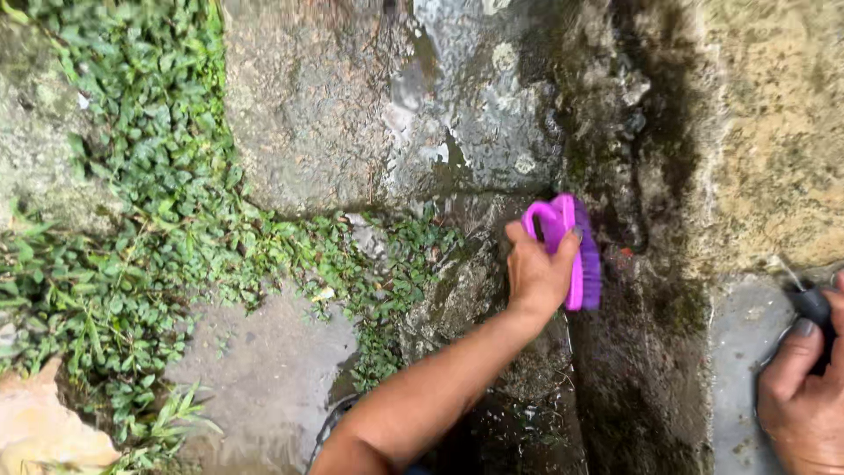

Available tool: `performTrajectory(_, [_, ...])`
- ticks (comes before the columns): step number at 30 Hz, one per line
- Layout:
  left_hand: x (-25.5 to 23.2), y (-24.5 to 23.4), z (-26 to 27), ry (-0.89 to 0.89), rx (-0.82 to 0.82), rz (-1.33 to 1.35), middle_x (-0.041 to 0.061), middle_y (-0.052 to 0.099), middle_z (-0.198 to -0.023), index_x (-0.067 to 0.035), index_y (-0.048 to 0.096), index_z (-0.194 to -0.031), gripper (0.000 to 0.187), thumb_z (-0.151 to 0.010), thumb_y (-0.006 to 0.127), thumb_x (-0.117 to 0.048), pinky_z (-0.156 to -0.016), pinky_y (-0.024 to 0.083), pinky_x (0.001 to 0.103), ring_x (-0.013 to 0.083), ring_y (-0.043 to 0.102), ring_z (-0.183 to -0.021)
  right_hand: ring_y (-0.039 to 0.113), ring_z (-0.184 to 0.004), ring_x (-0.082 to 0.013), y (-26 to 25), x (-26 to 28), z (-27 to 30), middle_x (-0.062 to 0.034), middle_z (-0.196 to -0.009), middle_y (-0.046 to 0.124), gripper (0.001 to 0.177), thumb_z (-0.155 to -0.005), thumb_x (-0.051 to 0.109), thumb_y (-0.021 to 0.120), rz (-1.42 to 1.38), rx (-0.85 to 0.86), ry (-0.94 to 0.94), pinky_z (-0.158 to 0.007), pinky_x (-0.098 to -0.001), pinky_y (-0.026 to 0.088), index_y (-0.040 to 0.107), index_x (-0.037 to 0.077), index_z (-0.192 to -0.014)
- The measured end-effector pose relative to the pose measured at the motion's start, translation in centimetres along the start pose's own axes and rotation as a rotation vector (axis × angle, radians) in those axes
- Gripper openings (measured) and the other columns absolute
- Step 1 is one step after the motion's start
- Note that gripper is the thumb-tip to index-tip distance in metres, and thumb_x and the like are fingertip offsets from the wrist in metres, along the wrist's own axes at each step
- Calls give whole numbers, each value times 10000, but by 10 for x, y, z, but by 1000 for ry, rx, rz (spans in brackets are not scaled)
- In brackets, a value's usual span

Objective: The person cleans concrete outdoor structures by scrubbing them with a purple brush and rinsing them with water from a hose.

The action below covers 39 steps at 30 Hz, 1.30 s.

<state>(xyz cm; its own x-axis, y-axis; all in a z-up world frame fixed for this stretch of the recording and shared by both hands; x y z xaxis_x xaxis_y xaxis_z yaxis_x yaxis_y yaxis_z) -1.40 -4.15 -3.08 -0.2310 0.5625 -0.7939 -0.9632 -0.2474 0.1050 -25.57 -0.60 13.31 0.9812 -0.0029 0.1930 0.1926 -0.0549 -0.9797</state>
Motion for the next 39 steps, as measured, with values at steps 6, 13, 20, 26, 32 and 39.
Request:
performTrajectory(6, [-1,3,68,-59,119,10,255,687,-1020,-77,250,-1345,586,-953,616,-315,-820,665,415,346,764,-827,610,-1097,-388,-2,7,-4,-276,-1233,592,234,-1161,4,434,59,-67,-127,-1049,-390,508,501,-85,-1366])
performTrajectory(13, [-14,5,35,-26,-14,-128,293,717,-1041,7,326,-1254,573,-957,685,-326,-848,621,475,398,748,-885,634,-1194,-458,-16,30,-9,-334,-1359,599,272,-1161,-22,488,53,-122,-224,-1091,-440,518,514,-135,-1407])
performTrajectory(20, [-28,-3,15,-79,20,-196,281,712,-1013,29,355,-1192,554,-931,698,-318,-783,643,449,390,766,-860,614,-1234,-466,-16,31,-8,-341,-1361,591,235,-1136,-19,499,78,-118,-236,-1132,-462,503,536,-112,-1349])
performTrajectory(26, [-23,-6,60,-116,181,-28,290,644,-1127,-18,226,-1382,685,-953,632,-365,-876,635,408,375,746,-950,599,-1228,-432,-17,31,-13,-305,-1380,568,187,-1127,-17,470,105,-104,-249,-1194,-441,498,507,-89,-1296])
performTrajectory(32, [-5,-4,7,-113,-79,-127,238,705,-1095,10,365,-1276,638,-917,712,-388,-950,578,447,380,747,-956,594,-1196,-419,-18,40,-12,-308,-1372,581,208,-1134,-27,468,88,-147,-295,-1157,-439,499,498,-91,-1330])
performTrajectory(39, [-7,5,13,44,-63,-157,201,709,-951,22,446,-1184,566,-895,771,-341,-799,591,457,308,726,-824,610,-1102,-430,-17,35,-13,-317,-1291,597,275,-1120,3,468,-32,-78,-45,-1024,-465,500,502,-85,-1378])
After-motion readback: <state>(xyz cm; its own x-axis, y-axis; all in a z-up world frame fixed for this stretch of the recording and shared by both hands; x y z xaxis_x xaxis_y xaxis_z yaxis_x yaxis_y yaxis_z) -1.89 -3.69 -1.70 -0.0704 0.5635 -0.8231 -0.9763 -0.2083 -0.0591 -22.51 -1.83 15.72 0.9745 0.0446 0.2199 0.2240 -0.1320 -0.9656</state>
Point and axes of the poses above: each hand's wrist, its own z-axis away from the middle knuckle, its own y-axis out of the palm, x = y × z, the point moved 2 cm from there along -z, towards the middle knuckle
